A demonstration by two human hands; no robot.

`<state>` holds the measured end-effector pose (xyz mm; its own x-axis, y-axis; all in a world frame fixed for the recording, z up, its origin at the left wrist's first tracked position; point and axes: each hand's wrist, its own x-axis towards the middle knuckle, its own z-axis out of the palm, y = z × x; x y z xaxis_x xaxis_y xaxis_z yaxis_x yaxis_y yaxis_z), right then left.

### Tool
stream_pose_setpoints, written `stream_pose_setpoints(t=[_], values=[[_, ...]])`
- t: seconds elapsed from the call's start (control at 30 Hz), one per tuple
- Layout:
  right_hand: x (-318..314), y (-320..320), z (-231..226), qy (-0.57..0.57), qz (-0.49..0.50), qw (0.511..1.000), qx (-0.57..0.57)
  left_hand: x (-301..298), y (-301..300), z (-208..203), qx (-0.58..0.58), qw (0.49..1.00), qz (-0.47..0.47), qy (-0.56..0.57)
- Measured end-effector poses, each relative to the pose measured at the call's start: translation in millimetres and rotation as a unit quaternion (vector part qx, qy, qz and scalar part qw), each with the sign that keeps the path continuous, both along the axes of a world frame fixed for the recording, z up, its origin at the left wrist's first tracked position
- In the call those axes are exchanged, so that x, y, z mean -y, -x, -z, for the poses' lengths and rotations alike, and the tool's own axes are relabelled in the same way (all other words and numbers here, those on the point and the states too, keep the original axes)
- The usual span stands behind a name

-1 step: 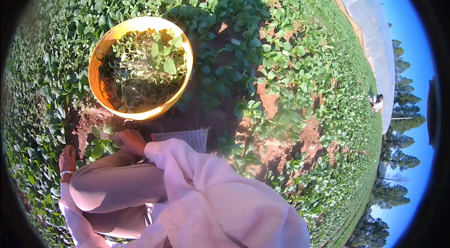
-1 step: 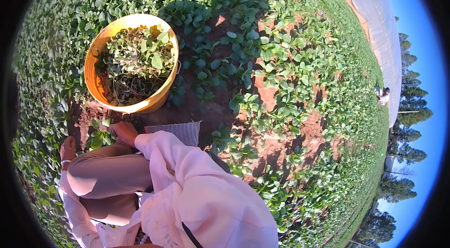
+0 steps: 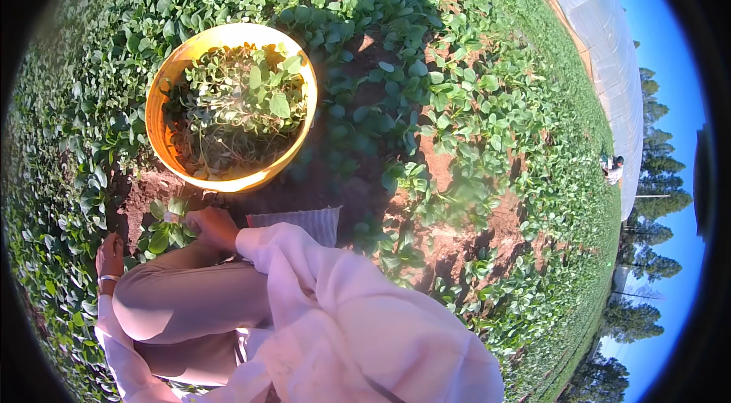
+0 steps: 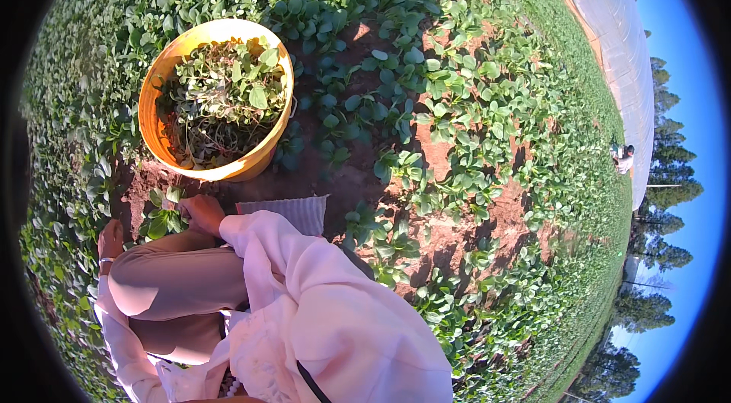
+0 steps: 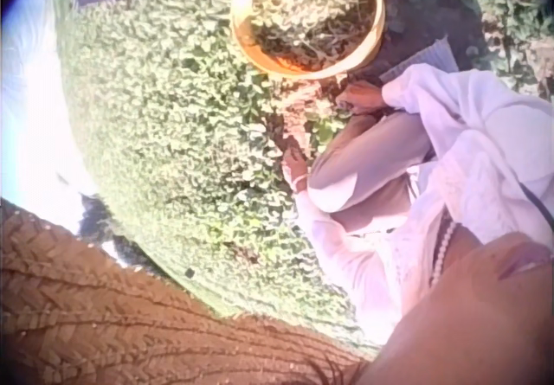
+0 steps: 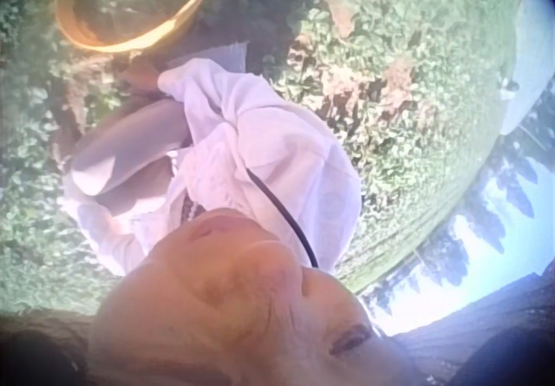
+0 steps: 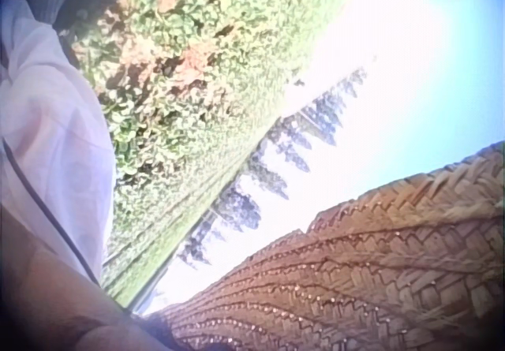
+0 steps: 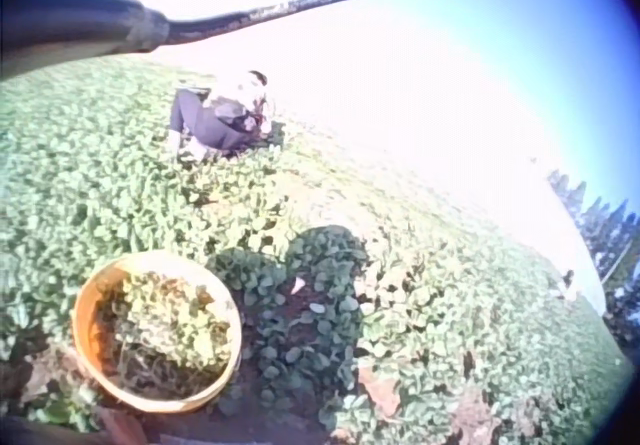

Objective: The person pulls plants from the soil with a small digging tool and by hand, then places the collected greenery into a yellow bucket.

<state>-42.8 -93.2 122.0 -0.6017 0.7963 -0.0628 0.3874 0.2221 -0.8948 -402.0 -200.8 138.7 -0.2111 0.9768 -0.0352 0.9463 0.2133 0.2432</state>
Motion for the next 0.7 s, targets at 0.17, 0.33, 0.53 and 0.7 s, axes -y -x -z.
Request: stream_pose_setpoints(t=[0.17, 0.33, 0.53, 0.7], values=[[-9.2, 21.1, -4.5, -0.005, -0.029, 1.000, -0.001, 25.6, 15.3, -19.6, 0.091, 0.984, -0.077, 0.133], [-6.1, 28.6, -4.3, 0.038, -0.053, 0.996, 0.065, 37.1, 11.5, -70.4, 0.132, 0.983, -0.068, 0.109], [-0.8, 46.7, 65.4, 0.245, -0.087, 0.964, -0.048, 130.1, 40.9, -37.4, 0.155, 0.961, -0.216, 0.072], [-4.3, 89.7, 53.1, 0.134, -0.163, 0.978, 0.003, 186.5, 11.7, 30.9, 0.162, 0.945, -0.283, 0.017]])
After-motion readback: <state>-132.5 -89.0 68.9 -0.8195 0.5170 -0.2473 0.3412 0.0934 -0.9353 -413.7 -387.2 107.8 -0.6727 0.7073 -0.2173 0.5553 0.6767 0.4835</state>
